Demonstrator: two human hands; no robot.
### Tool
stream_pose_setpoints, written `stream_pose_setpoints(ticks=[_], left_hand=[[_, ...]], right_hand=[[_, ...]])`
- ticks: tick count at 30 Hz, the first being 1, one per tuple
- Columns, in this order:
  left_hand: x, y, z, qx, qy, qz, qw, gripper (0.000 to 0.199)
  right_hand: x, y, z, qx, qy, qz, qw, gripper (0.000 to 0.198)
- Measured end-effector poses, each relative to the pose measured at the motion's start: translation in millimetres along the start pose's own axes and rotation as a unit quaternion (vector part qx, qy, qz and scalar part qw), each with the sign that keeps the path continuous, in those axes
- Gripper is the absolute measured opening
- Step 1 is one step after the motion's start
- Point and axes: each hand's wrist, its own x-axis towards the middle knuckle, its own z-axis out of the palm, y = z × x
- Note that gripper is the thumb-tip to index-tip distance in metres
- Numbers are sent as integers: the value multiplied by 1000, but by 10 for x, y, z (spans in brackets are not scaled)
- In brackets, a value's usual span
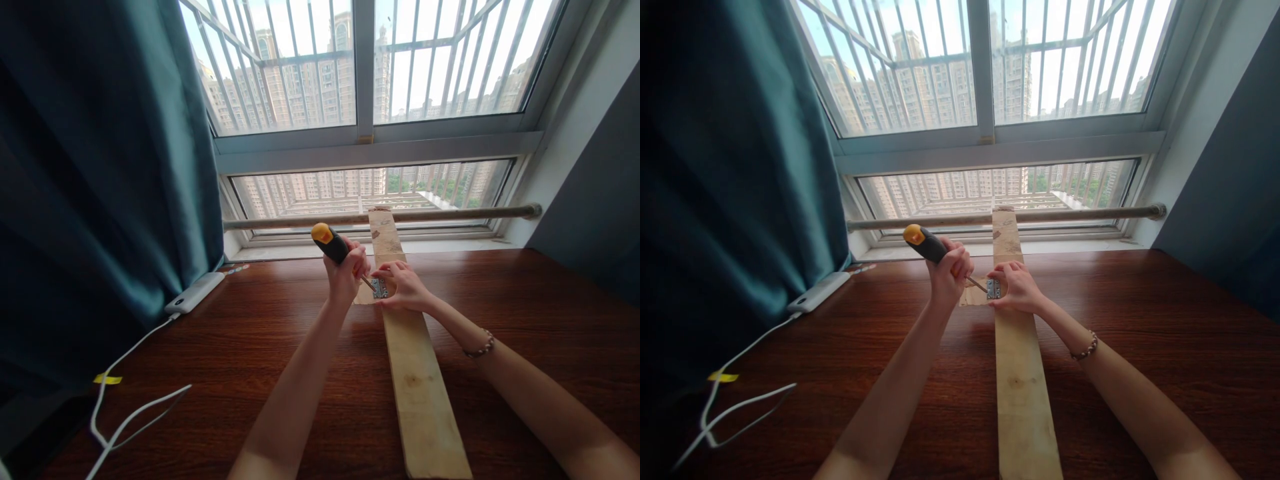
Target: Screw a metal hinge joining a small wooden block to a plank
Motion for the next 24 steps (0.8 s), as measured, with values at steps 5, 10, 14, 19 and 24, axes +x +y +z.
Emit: stream_pose_setpoints(ticks=[5, 10, 14, 19, 24], left_hand=[[12, -94, -26, 12, 4, -16, 1000, 30], [17, -47, -25, 7, 12, -7, 1000, 28], [17, -21, -20, 3, 15, 2, 1000, 26], [12, -53, -22, 2, -6, 7, 1000, 24], [17, -52, -27, 2, -12, 3, 1000, 26]], right_hand=[[9, 4, 1, -7, -2, -4, 1000, 66], [5, 11, 7, -13, -4, -9, 1000, 66], [1, 10, 4, -9, -3, -6, 1000, 67], [4, 10, -2, -10, -5, -7, 1000, 66], [4, 2, -7, -9, -5, -5, 1000, 66]])
